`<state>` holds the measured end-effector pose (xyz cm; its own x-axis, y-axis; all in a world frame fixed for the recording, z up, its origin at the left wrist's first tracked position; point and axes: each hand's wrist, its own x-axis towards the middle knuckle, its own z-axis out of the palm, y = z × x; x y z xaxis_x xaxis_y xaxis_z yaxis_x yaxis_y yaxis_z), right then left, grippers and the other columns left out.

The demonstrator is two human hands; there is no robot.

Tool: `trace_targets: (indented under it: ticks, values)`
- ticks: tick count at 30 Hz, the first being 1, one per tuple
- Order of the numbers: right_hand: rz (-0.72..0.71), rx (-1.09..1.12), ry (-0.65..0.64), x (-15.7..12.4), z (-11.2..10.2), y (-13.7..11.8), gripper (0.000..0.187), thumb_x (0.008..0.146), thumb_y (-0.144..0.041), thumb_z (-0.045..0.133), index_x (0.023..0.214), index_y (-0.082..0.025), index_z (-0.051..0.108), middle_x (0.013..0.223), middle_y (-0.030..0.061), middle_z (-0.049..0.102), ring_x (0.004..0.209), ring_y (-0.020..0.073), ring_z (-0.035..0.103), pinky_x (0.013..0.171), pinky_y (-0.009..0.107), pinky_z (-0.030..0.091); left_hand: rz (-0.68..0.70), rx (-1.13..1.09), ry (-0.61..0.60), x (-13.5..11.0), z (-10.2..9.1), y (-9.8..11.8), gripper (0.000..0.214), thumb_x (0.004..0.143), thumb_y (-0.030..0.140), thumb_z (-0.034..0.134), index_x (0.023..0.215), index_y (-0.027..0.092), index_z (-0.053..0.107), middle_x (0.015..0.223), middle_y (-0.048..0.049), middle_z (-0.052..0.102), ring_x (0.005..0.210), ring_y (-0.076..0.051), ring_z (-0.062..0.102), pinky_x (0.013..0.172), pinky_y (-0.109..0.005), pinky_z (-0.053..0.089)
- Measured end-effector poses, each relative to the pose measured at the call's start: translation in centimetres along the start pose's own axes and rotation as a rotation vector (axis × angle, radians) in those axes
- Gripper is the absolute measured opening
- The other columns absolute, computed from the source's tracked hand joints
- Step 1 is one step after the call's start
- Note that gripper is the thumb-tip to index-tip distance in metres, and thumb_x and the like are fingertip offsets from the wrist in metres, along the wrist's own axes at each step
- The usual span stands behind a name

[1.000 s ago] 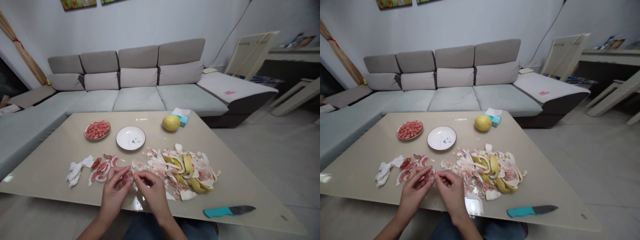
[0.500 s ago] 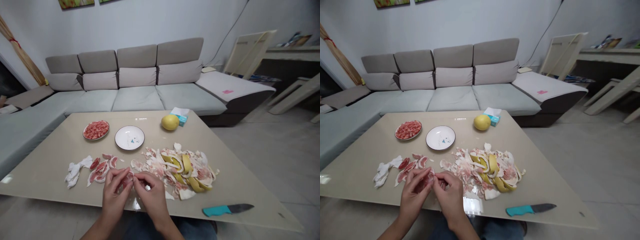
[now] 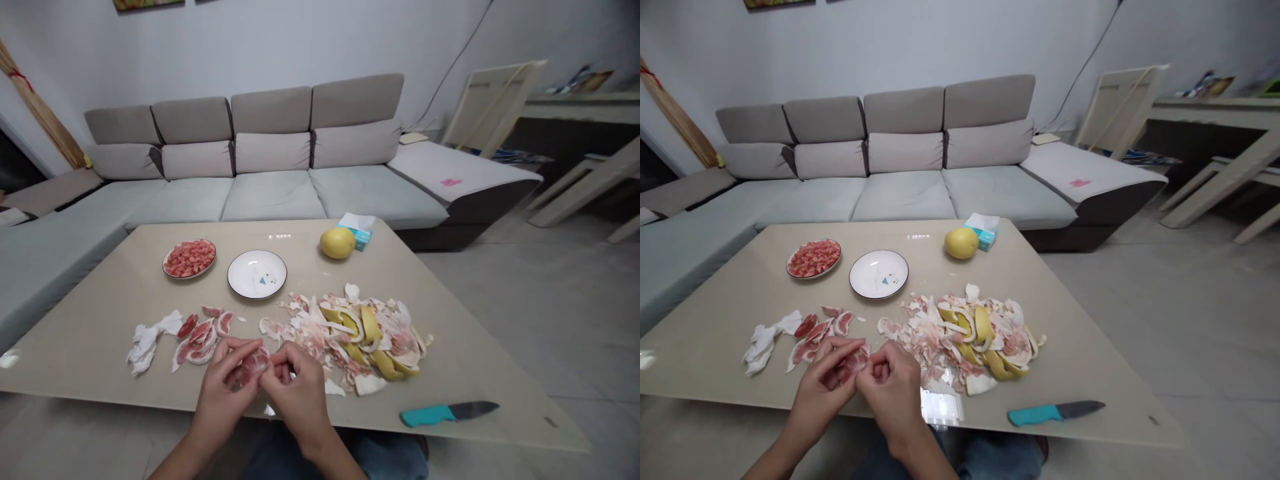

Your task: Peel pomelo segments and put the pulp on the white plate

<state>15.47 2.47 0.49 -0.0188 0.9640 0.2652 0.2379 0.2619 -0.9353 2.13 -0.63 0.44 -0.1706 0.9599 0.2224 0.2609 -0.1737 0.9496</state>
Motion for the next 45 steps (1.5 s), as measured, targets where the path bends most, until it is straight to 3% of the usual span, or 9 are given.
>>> trace_targets:
  ticks: [4, 9, 13, 15, 19, 21, 26, 32, 45]
  values:
    - [-0.110, -0.091, 0.012, 0.4, -0.8, 0.0, 0.015, 0.065, -0.009, 0.052, 0.056, -0.021, 0.048, 0.053, -0.0062, 0.044, 0.048, 0.0098, 0.041, 0.046, 0.021, 0.032, -0.119, -0.104, -0.123, 1.3, -1.0, 0.5, 0.031, 0.071, 0.023, 0.075, 0.102, 0.023, 0.076, 0.099, -0.0087, 0.066, 0.098, -0.024, 0.064, 0.090, -0.037, 0.054]
    - [-0.237, -0.196, -0.022, 1.5, -2.1, 0.5, 0.015, 0.069, -0.010, 0.053, 0.059, -0.021, 0.050, 0.055, -0.0049, 0.046, 0.052, 0.0111, 0.045, 0.050, 0.022, 0.033, -0.481, -0.443, -0.270, 1.3, -1.8, 1.4, 0.038, 0.068, 0.034, 0.081, 0.101, 0.016, 0.075, 0.101, -0.0131, 0.075, 0.101, -0.030, 0.069, 0.097, -0.045, 0.051]
    - [-0.160, -0.225, 0.078, 2.9, -4.1, 1.0, 0.015, 0.072, -0.012, 0.054, 0.060, -0.021, 0.052, 0.056, -0.0048, 0.046, 0.052, 0.0117, 0.043, 0.050, 0.023, 0.033, -0.650, -0.579, -0.250, 0.9, -2.5, 1.5, 0.045, 0.062, 0.035, 0.086, 0.101, 0.014, 0.075, 0.099, -0.0156, 0.077, 0.096, -0.031, 0.072, 0.101, -0.048, 0.046]
    - [-0.105, -0.182, 0.020, 3.3, -4.9, 0.9, 0.013, 0.078, -0.016, 0.056, 0.065, -0.020, 0.058, 0.058, -0.0036, 0.050, 0.053, 0.0123, 0.046, 0.051, 0.024, 0.036, -0.682, -0.605, -0.228, 0.9, -2.8, 1.4, 0.047, 0.061, 0.034, 0.087, 0.101, 0.013, 0.075, 0.101, -0.0164, 0.076, 0.098, -0.033, 0.071, 0.103, -0.049, 0.044]
    - [-0.069, 0.080, -0.255, 2.6, -4.4, 0.0, 0.020, 0.084, -0.025, 0.063, 0.103, -0.022, 0.069, 0.094, 0.0040, 0.068, 0.067, 0.0137, 0.061, 0.057, 0.023, 0.046, -0.684, -0.632, -0.193, 1.1, -2.7, 1.3, 0.047, 0.062, 0.033, 0.086, 0.103, 0.013, 0.074, 0.108, -0.0170, 0.074, 0.106, -0.033, 0.068, 0.105, -0.048, 0.043]
    - [-0.089, 0.168, -0.287, 1.9, -3.5, -0.4, 0.027, 0.083, -0.025, 0.067, 0.110, -0.025, 0.068, 0.106, 0.0054, 0.068, 0.072, 0.0146, 0.064, 0.059, 0.024, 0.049, -0.656, -0.636, -0.195, 1.1, -2.4, 1.3, 0.046, 0.064, 0.032, 0.086, 0.104, 0.014, 0.074, 0.109, -0.0164, 0.074, 0.109, -0.032, 0.066, 0.104, -0.046, 0.045]
    - [-0.209, 0.129, -0.129, 0.9, -2.0, -0.6, 0.016, 0.089, -0.018, 0.058, 0.080, -0.022, 0.071, 0.077, 0.0033, 0.067, 0.076, 0.0178, 0.063, 0.069, 0.028, 0.048, -0.554, -0.614, -0.319, 1.0, -1.6, 1.1, 0.043, 0.072, 0.031, 0.080, 0.113, 0.019, 0.071, 0.113, -0.0138, 0.073, 0.109, -0.031, 0.065, 0.099, -0.049, 0.048]
    - [-0.261, 0.040, -0.005, 0.4, -1.4, 0.1, 0.017, 0.090, -0.014, 0.053, 0.079, -0.019, 0.064, 0.077, 0.0037, 0.063, 0.074, 0.0172, 0.059, 0.067, 0.028, 0.045, -0.305, -0.384, -0.335, 0.9, -1.1, 0.5, 0.036, 0.078, 0.028, 0.075, 0.113, 0.021, 0.071, 0.124, -0.0116, 0.067, 0.115, -0.029, 0.061, 0.105, -0.046, 0.043]
    - [-0.126, -0.175, 0.129, 3.5, -3.2, 3.1, 0.030, 0.095, -0.029, 0.046, 0.067, -0.020, 0.048, 0.067, -0.0011, 0.050, 0.063, 0.0151, 0.048, 0.060, 0.026, 0.035, -0.433, -0.726, -0.090, 0.3, -2.0, 1.1, 0.048, 0.068, 0.034, 0.083, 0.111, 0.019, 0.070, 0.104, -0.0118, 0.074, 0.106, -0.034, 0.067, 0.097, -0.051, 0.050]
